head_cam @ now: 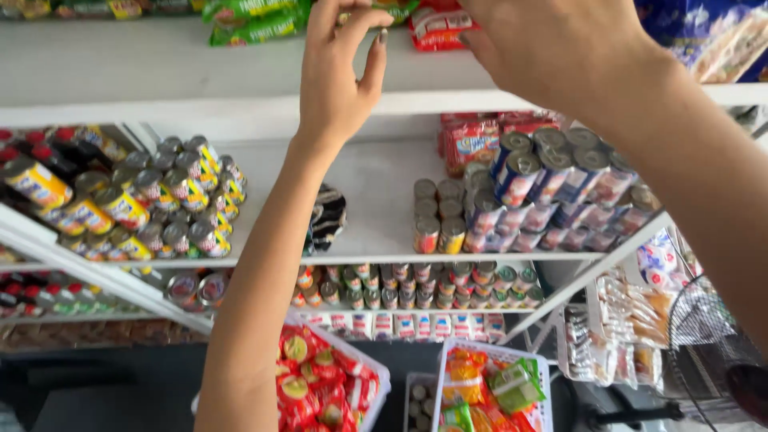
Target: Organizing and restocking various packets of instant noodles on store shelves from a plastic basket.
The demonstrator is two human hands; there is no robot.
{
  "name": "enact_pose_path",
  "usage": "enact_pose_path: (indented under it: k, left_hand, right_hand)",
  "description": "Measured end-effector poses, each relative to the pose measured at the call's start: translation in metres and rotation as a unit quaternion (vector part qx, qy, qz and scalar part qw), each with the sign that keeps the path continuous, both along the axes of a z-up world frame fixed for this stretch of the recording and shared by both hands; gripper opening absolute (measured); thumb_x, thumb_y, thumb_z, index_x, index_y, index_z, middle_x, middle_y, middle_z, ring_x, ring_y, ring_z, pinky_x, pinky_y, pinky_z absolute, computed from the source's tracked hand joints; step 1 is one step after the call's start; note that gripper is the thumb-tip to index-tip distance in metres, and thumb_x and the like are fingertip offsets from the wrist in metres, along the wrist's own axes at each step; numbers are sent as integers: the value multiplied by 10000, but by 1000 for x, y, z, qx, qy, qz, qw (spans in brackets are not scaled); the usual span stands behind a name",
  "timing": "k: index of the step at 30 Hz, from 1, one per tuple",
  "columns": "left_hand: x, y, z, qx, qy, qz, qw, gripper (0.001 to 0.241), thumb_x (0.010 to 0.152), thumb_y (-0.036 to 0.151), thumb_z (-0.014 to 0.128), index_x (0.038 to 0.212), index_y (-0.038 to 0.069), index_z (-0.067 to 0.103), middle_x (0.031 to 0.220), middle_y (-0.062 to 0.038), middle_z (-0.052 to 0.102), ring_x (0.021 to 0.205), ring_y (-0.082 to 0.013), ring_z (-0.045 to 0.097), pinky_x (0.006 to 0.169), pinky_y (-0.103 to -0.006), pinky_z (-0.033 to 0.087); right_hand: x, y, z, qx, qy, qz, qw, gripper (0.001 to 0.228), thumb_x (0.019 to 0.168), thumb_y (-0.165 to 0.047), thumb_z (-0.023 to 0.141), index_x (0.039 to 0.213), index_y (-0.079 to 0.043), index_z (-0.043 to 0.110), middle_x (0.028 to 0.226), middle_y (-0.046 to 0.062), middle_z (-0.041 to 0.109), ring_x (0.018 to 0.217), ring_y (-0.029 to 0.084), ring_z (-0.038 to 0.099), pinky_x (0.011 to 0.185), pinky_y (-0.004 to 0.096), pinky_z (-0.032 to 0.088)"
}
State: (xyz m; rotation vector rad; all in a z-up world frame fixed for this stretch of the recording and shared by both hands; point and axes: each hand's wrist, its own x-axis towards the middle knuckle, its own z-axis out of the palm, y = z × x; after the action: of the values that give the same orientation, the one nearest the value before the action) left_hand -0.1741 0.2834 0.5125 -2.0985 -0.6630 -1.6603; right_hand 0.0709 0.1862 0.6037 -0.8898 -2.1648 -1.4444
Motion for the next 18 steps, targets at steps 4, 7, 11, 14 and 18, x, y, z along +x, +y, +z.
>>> enact_pose_path:
  k: [4,7,11,14,18]
  left_hand:
    - [11,-76,-54,-45,-44,-23,998,226,981,-36,680,1178,74,679,1232,-112,582,1143,-288,623,975,-394,538]
    - [16,-121,-118,-133,-110,-16,985,209,966,-33,666,1146,65,700,1141,-103,661,1056,-251,664,928,-368,557]
    - [4,-171,-250,-302,-207,-23,930,165,1002,16,647,1158,49,693,1097,-98,735,969,-184,738,843,-308,601]
    - [-17,-224,-347,-381,-221,61,895,231,977,21,641,1193,49,718,1016,-109,748,920,-195,736,792,-313,573]
    - [-49,-287,-476,-470,-331,103,812,173,986,77,652,1151,59,701,1014,-100,763,895,-200,758,758,-333,596]
  right_hand:
    - [14,-28,-52,-50,1,104,993,237,1022,-285,718,1169,-102,752,1007,22,739,880,192,718,696,349,568]
    - [15,-40,-108,-185,33,117,975,239,1032,-287,697,1201,-126,749,950,37,742,844,219,719,657,386,563]
    - [0,-54,-202,-375,76,155,911,338,965,-323,669,1259,-169,728,890,118,737,797,295,724,601,446,567]
    - [-10,-53,-288,-516,65,163,839,411,913,-319,669,1302,-191,698,934,120,747,834,319,726,709,470,579]
    - [-42,-67,-390,-603,63,173,776,382,927,-320,658,1293,-220,701,997,97,760,903,311,728,770,465,578]
